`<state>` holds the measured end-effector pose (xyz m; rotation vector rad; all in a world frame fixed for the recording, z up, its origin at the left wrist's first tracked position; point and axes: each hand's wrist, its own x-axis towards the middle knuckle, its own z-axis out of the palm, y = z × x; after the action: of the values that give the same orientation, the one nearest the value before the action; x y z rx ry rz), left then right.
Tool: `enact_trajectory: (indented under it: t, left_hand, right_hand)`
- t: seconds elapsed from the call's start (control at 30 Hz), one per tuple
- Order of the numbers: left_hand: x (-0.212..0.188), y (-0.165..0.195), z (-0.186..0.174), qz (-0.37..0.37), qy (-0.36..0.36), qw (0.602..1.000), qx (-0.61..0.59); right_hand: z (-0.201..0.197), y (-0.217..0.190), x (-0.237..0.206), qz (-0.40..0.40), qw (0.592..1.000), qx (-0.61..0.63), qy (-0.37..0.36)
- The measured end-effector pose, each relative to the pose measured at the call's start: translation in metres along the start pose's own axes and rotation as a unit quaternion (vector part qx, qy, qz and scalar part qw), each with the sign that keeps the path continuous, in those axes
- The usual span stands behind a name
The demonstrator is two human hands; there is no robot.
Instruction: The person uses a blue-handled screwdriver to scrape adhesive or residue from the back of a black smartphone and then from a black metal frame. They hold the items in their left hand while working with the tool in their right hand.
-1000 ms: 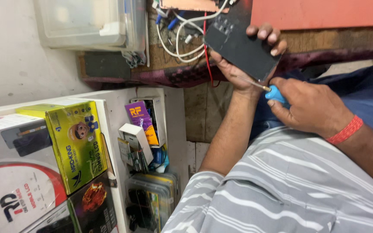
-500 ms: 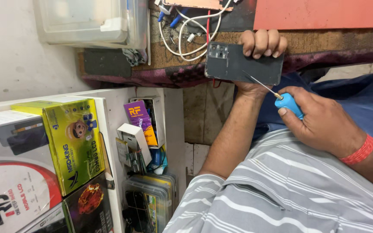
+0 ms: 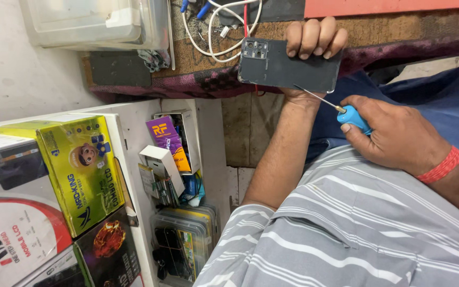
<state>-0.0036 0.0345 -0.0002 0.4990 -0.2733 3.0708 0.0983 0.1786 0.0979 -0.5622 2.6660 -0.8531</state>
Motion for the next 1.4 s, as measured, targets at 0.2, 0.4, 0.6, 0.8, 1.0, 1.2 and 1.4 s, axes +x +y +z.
enact_trajectory:
  t: [0.2,0.4,0.6,0.8,1.0,1.2,1.4]
  left_hand:
    - [0.0,0.0,-0.003,-0.014,-0.005,0.999,-0.031]
    - [0.001,0.003,-0.003,-0.03,-0.009,0.999,-0.025]
    - [0.003,0.003,-0.003,-0.035,-0.018,0.997,-0.06]
    - [-0.001,-0.002,-0.01,-0.012,0.009,0.999,-0.033]
    - [-0.002,-0.005,-0.01,0.021,0.014,0.999,-0.024]
    - [-0.002,-0.008,-0.009,0.032,0.026,0.999,-0.028]
    - [-0.002,-0.007,-0.007,0.036,0.045,0.998,-0.024]
  right_hand:
    - [-0.001,-0.005,0.004,0.002,1.0,-0.011,-0.003]
    - [0.001,-0.011,0.0,0.01,0.999,-0.001,-0.049]
    - [0.002,-0.006,0.0,0.022,0.999,0.027,0.024]
    - [0.003,-0.007,0.003,0.052,0.998,0.041,0.008]
    - [0.003,-0.016,0.009,0.049,0.998,0.041,-0.005]
    - [0.005,-0.02,0.015,0.033,0.998,0.048,0.001]
    - [0.003,-0.018,0.014,0.068,0.996,0.053,-0.017]
